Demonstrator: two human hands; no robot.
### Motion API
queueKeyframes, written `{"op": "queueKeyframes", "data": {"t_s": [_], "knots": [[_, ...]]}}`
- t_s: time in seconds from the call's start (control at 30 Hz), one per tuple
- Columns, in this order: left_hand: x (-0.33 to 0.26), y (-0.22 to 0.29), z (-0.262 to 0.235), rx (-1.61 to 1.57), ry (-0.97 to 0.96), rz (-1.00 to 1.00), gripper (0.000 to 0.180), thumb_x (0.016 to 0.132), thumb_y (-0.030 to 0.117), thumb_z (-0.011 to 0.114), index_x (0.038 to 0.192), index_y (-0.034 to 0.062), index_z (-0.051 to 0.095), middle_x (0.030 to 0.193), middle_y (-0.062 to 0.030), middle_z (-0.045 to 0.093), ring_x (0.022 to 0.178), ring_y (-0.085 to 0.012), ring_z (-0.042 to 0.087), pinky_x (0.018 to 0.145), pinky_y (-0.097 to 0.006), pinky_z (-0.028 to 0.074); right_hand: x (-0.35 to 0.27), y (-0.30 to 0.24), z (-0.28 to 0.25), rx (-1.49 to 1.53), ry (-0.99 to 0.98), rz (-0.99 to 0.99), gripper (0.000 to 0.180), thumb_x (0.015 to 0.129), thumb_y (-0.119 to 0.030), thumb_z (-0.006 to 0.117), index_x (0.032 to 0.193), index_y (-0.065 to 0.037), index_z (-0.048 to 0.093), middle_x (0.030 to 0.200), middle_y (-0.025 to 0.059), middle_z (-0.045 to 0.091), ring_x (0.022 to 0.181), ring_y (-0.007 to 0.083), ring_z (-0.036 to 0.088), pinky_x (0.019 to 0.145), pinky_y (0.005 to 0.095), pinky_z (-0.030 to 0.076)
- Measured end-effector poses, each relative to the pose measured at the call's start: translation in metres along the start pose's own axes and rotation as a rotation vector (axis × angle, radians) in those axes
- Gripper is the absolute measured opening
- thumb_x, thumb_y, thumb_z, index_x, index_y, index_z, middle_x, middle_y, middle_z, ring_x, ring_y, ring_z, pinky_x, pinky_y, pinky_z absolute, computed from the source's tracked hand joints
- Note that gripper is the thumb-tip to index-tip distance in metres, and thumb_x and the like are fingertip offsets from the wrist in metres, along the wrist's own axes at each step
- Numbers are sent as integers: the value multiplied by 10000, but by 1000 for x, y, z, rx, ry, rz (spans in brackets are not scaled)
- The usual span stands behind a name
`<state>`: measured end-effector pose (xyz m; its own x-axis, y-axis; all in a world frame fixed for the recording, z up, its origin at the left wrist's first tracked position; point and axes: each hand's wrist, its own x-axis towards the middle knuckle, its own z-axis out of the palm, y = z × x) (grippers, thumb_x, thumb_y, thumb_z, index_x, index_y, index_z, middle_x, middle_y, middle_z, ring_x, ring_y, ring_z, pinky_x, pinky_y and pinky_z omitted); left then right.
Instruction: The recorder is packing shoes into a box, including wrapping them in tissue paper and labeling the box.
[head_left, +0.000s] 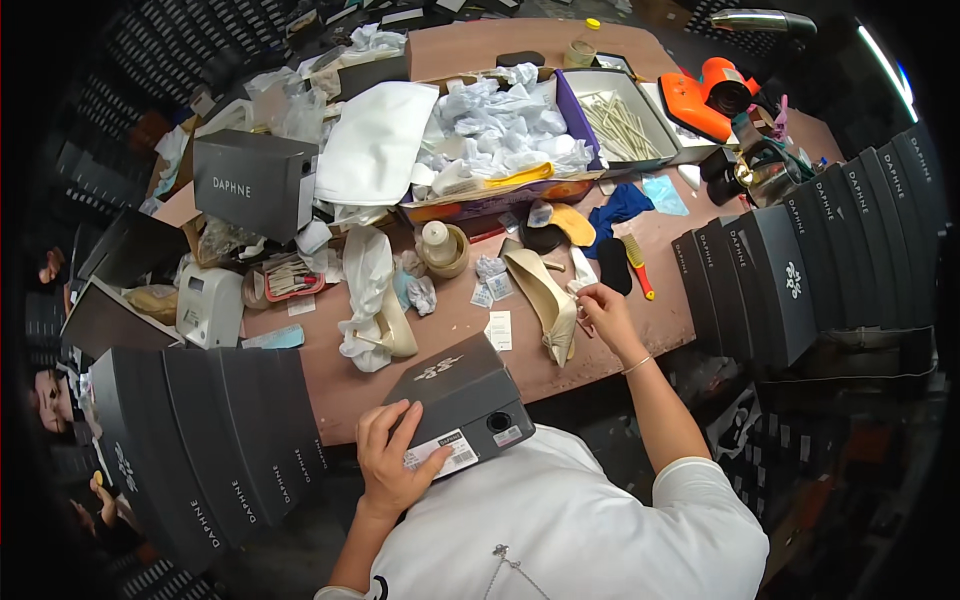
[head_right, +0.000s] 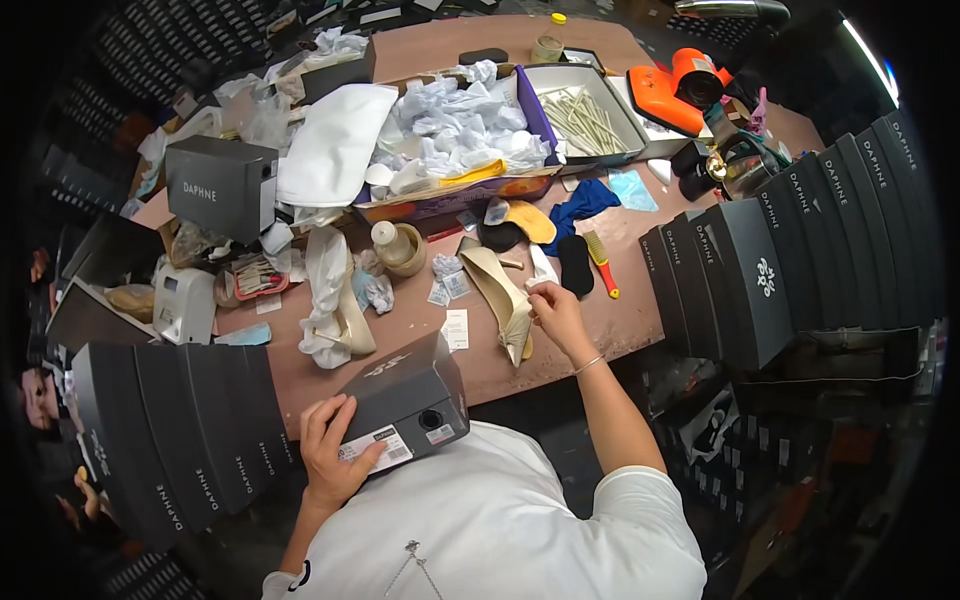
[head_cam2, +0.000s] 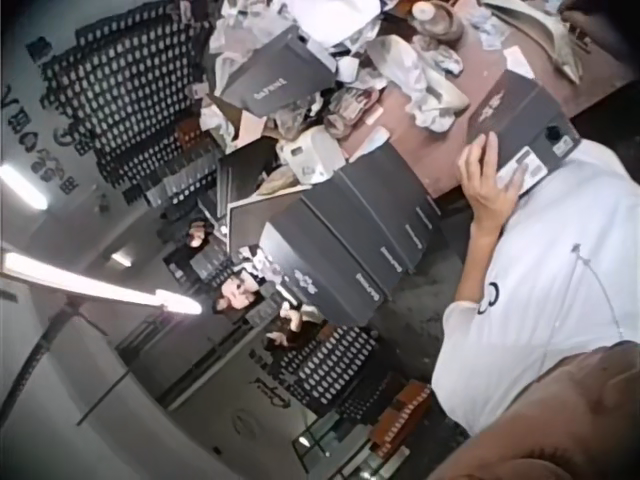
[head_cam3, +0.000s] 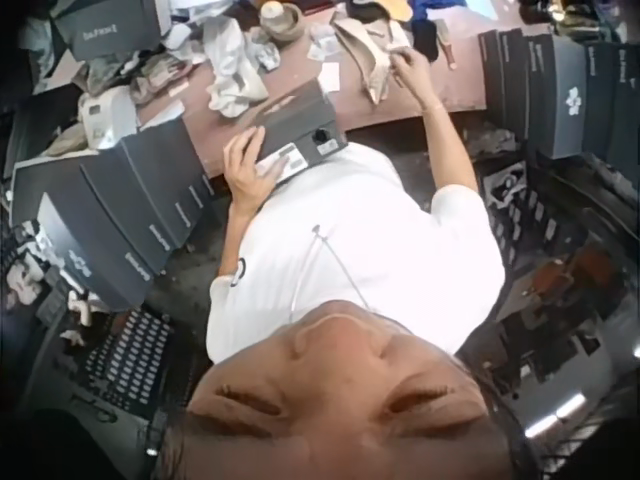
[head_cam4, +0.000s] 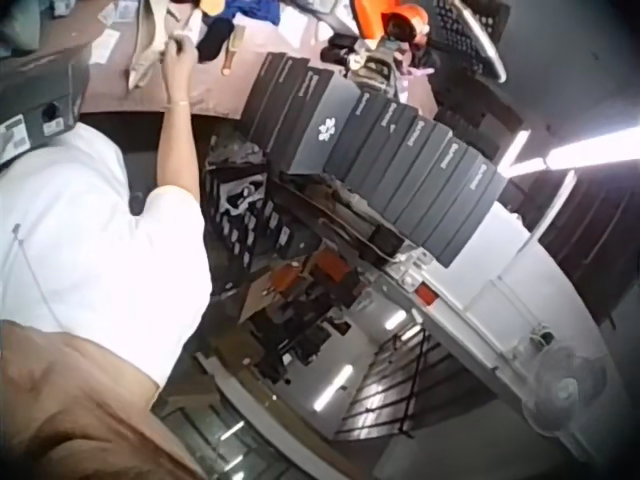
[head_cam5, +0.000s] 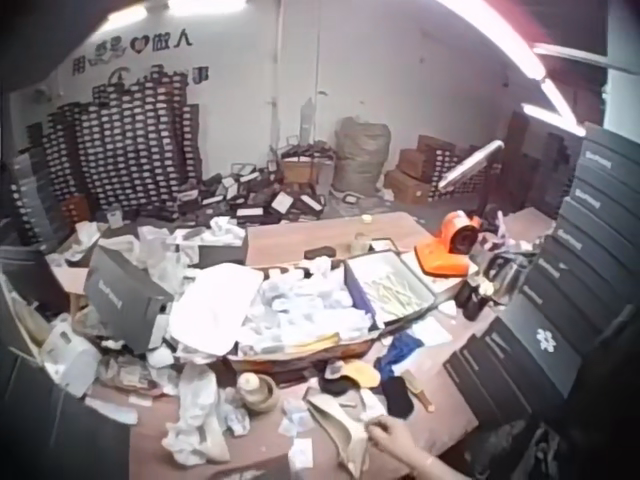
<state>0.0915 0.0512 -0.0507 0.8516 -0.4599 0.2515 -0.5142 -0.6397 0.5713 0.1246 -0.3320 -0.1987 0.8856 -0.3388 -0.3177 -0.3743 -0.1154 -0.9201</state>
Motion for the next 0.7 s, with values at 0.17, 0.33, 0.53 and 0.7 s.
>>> {"op": "queueKeyframes", "data": {"t_s": [0.17,0.33,0.53,0.7], "knots": [[15,12,-1,-58,64,-150,427,693,190,787,1058,8,661,1055,-133,615,995,-318,554,864,-405,466,18,4,35,-198,-346,-74,234,885,-131,597,1041,40,633,840,89,673,731,140,641,634,279,509],[20,20,7,12,181,-274,355,721,183,769,1009,2,667,977,-136,633,946,-320,574,842,-402,469,38,-17,62,-433,-500,-326,293,856,-151,620,1067,50,642,918,197,689,814,274,674,741,353,522],[32,9,3,50,207,-276,355,730,201,770,1007,4,666,991,-134,632,964,-323,572,845,-401,468,64,-39,60,-315,-655,-381,289,871,-199,627,1062,17,648,916,179,680,822,265,671,753,346,519],[35,13,3,134,186,-319,347,716,209,755,983,8,664,1035,-147,620,1081,-352,532,930,-434,430,107,-43,37,-457,-697,-419,282,867,-165,619,1081,18,639,962,171,685,873,254,679,759,336,527]]}}
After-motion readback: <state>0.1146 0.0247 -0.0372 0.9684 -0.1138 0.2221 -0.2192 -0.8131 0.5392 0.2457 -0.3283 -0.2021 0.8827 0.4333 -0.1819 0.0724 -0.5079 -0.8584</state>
